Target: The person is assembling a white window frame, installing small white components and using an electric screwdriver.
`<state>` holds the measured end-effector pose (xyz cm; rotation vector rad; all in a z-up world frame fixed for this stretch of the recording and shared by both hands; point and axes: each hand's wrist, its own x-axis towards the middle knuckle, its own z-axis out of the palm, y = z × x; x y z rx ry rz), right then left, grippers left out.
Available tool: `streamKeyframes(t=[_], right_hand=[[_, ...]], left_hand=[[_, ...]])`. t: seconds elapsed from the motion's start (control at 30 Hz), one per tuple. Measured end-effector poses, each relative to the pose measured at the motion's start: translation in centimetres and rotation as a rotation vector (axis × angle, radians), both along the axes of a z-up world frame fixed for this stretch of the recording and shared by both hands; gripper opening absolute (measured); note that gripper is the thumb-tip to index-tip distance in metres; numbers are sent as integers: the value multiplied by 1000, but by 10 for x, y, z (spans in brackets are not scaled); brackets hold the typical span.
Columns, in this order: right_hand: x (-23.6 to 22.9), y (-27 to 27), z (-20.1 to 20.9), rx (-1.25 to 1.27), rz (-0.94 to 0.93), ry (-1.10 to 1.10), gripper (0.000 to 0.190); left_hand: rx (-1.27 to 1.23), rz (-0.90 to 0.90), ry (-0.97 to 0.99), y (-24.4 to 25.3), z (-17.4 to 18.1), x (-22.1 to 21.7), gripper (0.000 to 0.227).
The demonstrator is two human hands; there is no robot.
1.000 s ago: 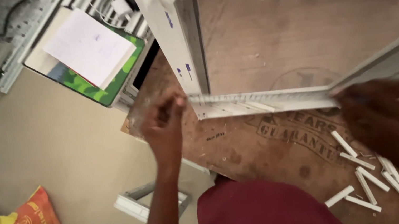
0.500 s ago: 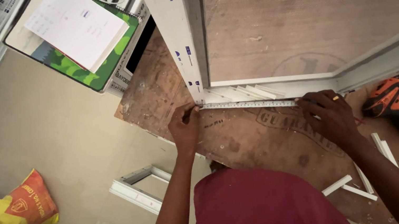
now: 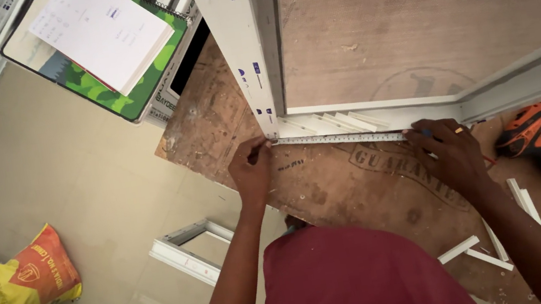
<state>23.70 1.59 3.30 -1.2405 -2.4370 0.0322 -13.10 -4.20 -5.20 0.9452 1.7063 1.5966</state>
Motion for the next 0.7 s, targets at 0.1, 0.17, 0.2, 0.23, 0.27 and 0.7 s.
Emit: streamKeyframes(t=[0.1, 0.17, 0.2, 0.23, 0.27, 0.7], right_hand=[[1, 1, -1, -1, -2, 4, 27], [1, 0, -3, -4, 0, 5, 27], [1, 0, -4, -8, -2, 6, 27], [0, 0, -4, -7, 0, 6, 27], [-1, -1, -4, -7, -7, 9, 26], [-3, -7, -5, 7, -1, 4, 25]], left_hand=[[-69, -13, 7, 1, 18, 0, 19], [-81, -22, 1, 0, 19, 0, 23], [-93, -34, -6, 0, 19, 0, 27], [-92, -32, -6, 0, 15, 0, 27], [-63, -43, -29, 0, 10, -1, 27], [-35, -25, -97, 3, 5, 0, 19]])
